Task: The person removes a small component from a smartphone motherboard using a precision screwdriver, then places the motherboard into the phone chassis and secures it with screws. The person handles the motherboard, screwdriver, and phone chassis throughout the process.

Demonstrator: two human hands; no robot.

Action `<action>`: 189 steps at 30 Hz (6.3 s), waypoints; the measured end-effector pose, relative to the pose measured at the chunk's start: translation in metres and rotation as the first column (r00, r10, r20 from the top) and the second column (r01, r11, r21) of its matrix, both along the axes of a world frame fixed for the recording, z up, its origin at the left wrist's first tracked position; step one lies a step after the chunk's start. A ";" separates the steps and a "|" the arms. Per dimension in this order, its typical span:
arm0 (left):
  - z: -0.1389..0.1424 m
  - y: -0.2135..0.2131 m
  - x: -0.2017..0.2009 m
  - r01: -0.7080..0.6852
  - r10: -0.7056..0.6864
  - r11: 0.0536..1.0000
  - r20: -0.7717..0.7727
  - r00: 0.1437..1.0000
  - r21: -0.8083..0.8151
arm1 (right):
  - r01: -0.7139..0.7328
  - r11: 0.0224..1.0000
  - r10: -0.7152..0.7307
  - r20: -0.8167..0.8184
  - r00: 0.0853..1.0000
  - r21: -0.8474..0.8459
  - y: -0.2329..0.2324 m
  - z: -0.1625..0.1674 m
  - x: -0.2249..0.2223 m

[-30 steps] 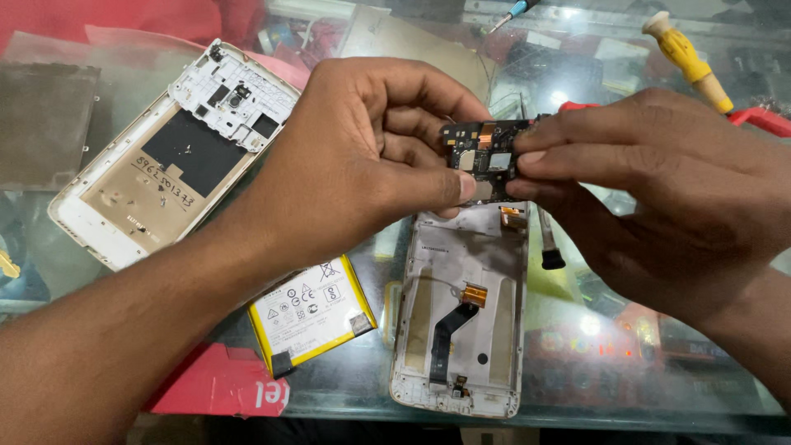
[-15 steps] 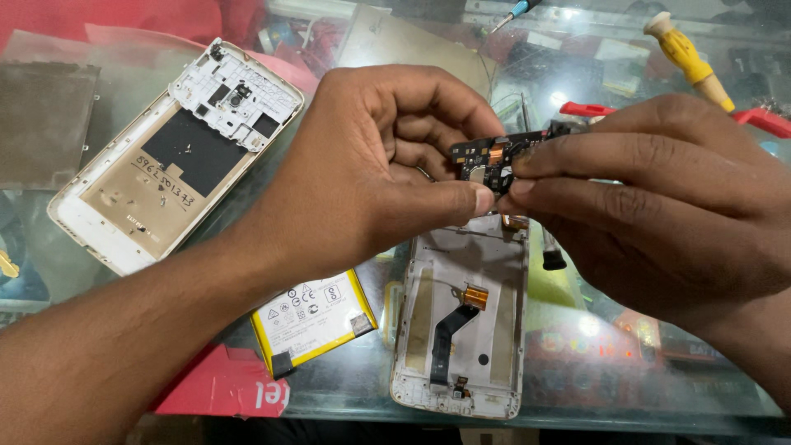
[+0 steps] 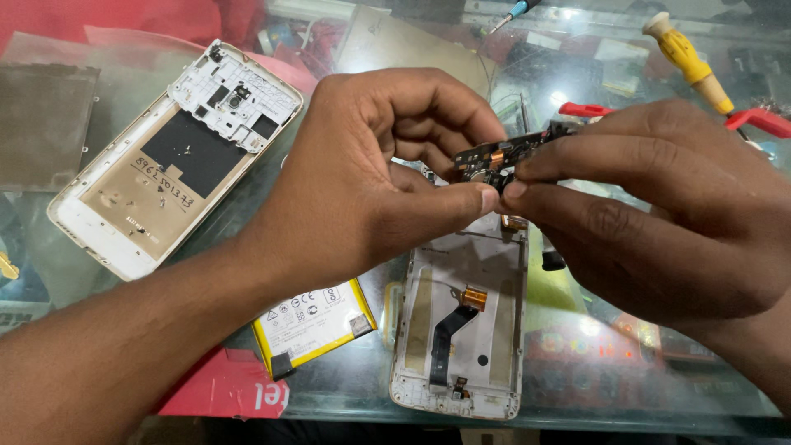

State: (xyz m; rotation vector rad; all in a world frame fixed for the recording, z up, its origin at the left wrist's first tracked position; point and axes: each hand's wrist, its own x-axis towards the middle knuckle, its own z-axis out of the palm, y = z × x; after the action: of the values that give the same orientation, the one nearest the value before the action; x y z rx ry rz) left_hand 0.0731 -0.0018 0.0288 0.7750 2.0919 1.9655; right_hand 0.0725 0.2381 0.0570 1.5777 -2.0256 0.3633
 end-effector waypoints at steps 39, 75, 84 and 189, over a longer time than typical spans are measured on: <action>0.005 0.001 0.015 -0.095 0.060 0.994 -0.473 0.879 -0.049 | 0.162 0.970 -0.111 0.261 0.959 -0.183 -0.004 -0.014 0.013; -0.002 -0.005 0.015 -0.092 0.061 0.996 -0.593 0.803 -0.022 | 0.163 0.973 -0.134 0.175 0.975 -0.165 -0.005 -0.012 0.014; -0.001 -0.005 0.016 -0.093 0.058 0.995 -0.607 0.793 -0.026 | 0.176 0.968 -0.130 0.244 0.961 -0.177 -0.004 -0.014 0.016; 0.013 0.002 0.017 -0.070 0.064 0.990 0.050 0.997 0.122 | 0.148 0.974 -0.095 0.283 0.954 -0.171 -0.015 -0.008 0.020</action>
State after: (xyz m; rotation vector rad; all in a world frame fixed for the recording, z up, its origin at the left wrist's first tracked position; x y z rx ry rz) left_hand 0.0897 0.0006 0.0416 0.6823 2.0105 2.1447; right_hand 0.0927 0.2235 0.0495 1.3374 -2.2058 0.7397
